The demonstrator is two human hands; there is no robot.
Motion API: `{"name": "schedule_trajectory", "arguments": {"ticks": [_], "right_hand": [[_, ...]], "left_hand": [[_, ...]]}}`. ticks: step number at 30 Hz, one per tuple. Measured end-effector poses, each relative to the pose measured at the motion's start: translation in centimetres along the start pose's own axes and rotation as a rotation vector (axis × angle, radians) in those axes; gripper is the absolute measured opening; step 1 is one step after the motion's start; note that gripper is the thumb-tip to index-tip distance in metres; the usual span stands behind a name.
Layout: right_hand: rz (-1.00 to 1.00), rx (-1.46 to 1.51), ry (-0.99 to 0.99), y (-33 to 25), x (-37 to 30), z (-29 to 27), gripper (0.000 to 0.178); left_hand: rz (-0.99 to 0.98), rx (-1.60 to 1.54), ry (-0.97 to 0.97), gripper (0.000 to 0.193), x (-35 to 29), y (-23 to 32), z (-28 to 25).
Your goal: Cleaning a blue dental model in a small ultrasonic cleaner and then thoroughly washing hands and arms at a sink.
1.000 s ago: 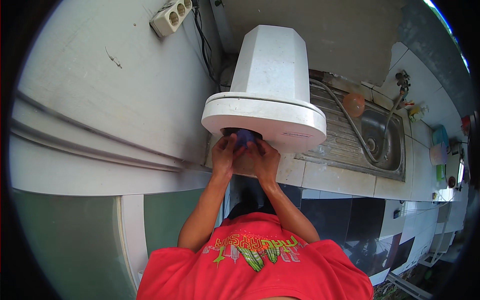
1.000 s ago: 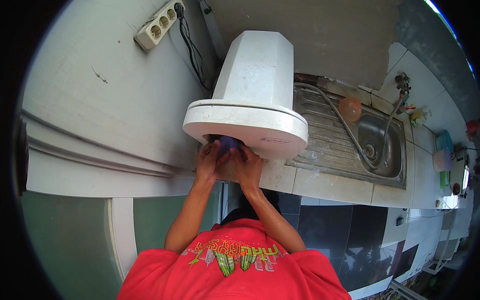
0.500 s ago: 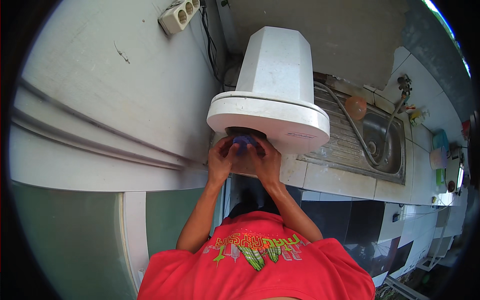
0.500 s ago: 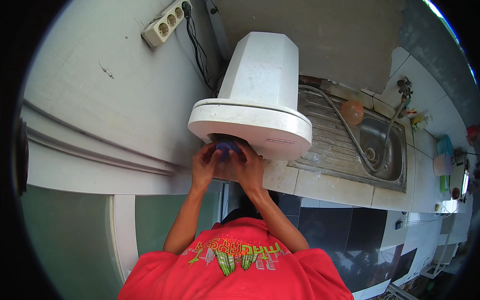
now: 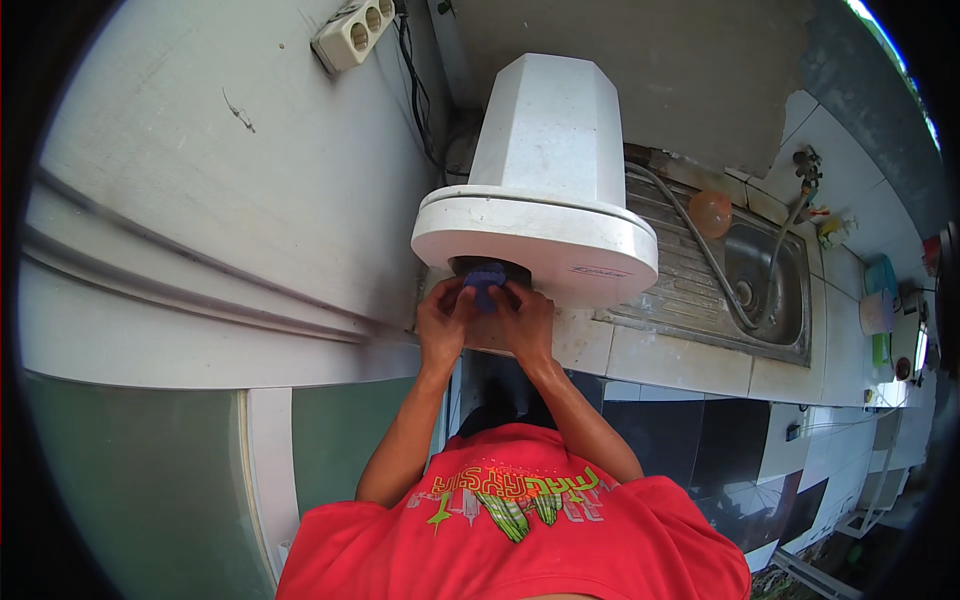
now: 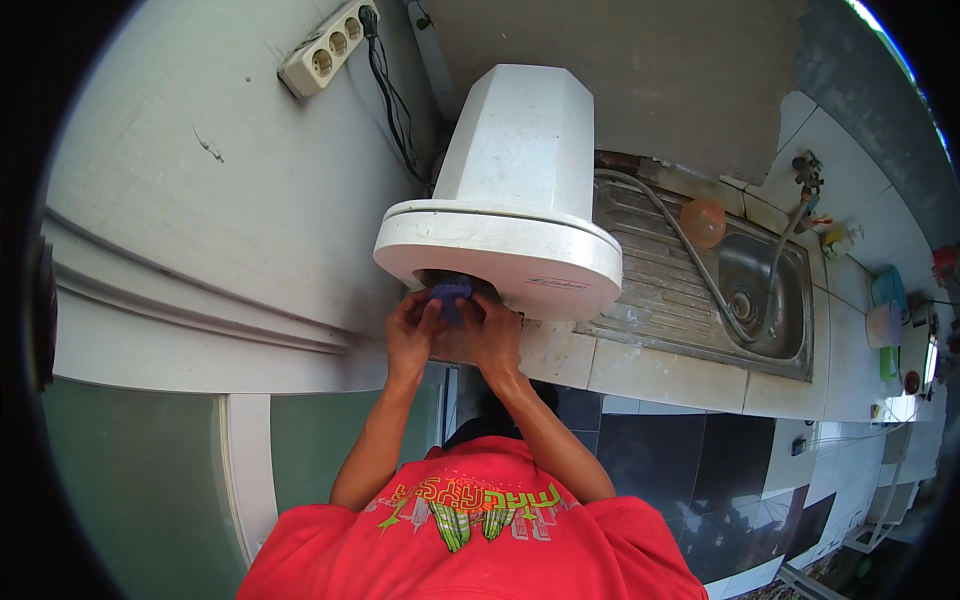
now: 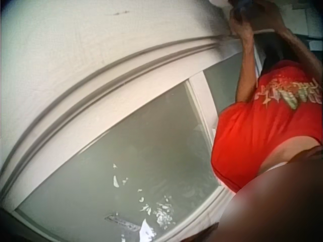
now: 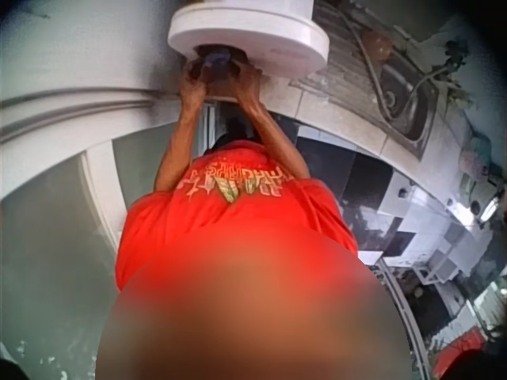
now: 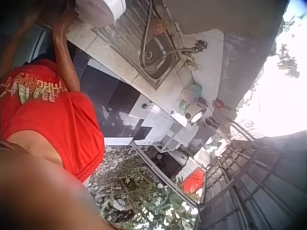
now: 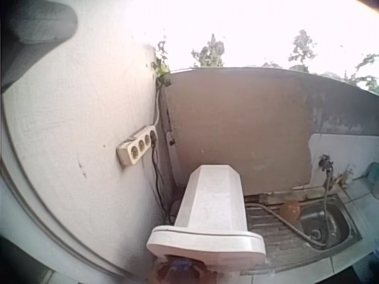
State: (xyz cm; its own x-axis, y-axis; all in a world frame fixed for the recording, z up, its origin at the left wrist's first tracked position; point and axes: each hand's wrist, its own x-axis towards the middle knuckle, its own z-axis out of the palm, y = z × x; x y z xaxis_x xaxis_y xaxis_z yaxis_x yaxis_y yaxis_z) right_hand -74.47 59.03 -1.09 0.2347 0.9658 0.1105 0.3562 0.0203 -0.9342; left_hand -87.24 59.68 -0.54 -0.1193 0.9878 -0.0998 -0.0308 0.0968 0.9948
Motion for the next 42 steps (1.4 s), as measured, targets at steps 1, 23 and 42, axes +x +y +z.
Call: {"name": "schedule_trajectory", "arguments": {"ticks": [1,23,42], "right_hand": [[-0.001,0.0,-0.001,0.0,0.1,0.0,0.021],[0.042,0.02,-0.032,-0.1,0.8,0.1,0.022],[0.017,0.055,-0.012,-0.5,1.2,0.1,0.021]], "left_hand": [[0.0,-0.001,0.001,0.025,0.2,-0.1,0.0],[-0.159,-0.205,0.084,0.022,0.9,-0.5,0.5],[-0.136,-0.33,0.17,0.016,-0.2,-0.9,1.4]]}}
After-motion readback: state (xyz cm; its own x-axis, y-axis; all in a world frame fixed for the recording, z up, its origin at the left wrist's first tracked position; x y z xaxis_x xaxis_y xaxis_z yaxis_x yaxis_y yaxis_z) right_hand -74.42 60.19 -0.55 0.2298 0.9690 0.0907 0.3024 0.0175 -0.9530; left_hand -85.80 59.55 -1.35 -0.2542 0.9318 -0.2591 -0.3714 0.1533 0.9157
